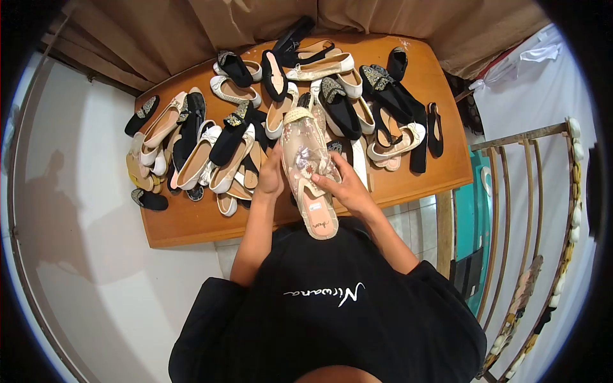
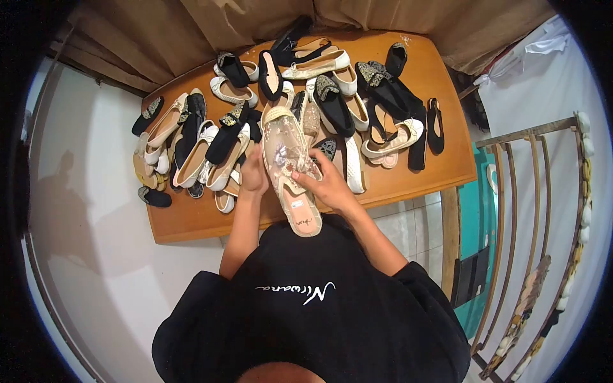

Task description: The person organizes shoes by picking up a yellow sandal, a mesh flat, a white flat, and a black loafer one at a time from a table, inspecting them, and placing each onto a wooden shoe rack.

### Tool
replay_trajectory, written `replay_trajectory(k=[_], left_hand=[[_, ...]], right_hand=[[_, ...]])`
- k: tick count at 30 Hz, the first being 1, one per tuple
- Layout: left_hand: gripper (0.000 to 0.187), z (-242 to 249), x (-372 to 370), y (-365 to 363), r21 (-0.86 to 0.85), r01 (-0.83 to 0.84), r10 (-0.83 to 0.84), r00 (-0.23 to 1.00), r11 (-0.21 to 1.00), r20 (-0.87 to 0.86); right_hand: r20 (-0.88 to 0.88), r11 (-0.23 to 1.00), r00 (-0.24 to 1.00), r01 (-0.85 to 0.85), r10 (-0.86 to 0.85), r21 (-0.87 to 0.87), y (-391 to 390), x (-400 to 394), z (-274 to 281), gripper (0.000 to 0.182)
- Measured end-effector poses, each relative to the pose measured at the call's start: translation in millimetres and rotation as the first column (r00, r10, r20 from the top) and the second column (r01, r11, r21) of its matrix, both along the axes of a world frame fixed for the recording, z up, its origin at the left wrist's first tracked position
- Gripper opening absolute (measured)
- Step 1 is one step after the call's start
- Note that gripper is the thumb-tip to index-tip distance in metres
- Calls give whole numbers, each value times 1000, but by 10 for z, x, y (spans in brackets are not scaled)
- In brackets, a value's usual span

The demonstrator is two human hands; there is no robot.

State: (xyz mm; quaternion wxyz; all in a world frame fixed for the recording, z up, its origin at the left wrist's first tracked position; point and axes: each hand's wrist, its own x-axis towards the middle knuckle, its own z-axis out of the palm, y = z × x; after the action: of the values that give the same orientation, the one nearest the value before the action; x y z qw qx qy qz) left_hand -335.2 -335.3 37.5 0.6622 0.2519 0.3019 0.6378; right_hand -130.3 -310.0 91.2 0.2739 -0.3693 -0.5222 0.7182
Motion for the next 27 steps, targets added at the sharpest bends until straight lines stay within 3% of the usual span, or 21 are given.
replay_trajectory(k=[1, 2, 6, 9, 11, 12, 13, 15, 16, 20, 23, 25, 27], left_hand=[[62, 69, -4, 81, 4, -9, 8, 989, 1000, 147], [59, 132, 10, 172, 28, 17, -22, 982, 999, 187], [63, 309, 37, 364, 75, 141, -150, 979, 987, 135], [61, 327, 137, 423, 81, 171, -182, 971, 982, 158], [59, 349, 230, 475, 105, 216, -232, 956, 971, 178], [58, 352, 294, 505, 89, 217, -231, 951, 972, 206], [58, 347, 357, 520, 70, 214, -225, 947, 974, 231], [56, 385, 468, 542, 79, 235, -248, 935, 969, 254], [55, 453, 539, 535, 82, 193, -206, 957, 978, 204], [54, 491, 831, 548, 104, 193, -210, 959, 976, 191], [51, 570, 1138, 486, 90, 238, -252, 948, 967, 194], [49, 601, 1384, 450, 14, 210, -211, 976, 978, 51], [48, 626, 1690, 324, 32, 253, -254, 965, 967, 61]], right_hand=[[0, 999, 1000, -22, 22, -30, -42, -9, 7, 55], [-41, 998, 999, -2, 0, -55, -96, -36, 28, 57], [-64, 993, 991, 120, -118, 19, -295, -148, 74, 46], [-71, 959, 960, 262, -270, -105, -403, -153, 172, 52], [-140, 941, 934, 309, -328, -139, -492, -101, 209, 64], [-146, 942, 931, 328, -336, -73, -530, -57, 168, 82], [-135, 935, 925, 348, -355, -71, -602, 3, 155, 82], [-139, 887, 888, 452, -438, 98, -739, 68, 181, 95], [-152, 898, 894, 434, -421, 68, -790, 128, 236, 103], [-28, 896, 923, 378, -383, 233, -1020, 420, 168, 106], [-15, 844, 877, 467, -481, 262, -1150, 595, 134, 99], [-61, 797, 839, 535, -541, 282, -1226, 750, 124, 95], [-113, 742, 787, 612, -607, 272, -1310, 960, 144, 94]])
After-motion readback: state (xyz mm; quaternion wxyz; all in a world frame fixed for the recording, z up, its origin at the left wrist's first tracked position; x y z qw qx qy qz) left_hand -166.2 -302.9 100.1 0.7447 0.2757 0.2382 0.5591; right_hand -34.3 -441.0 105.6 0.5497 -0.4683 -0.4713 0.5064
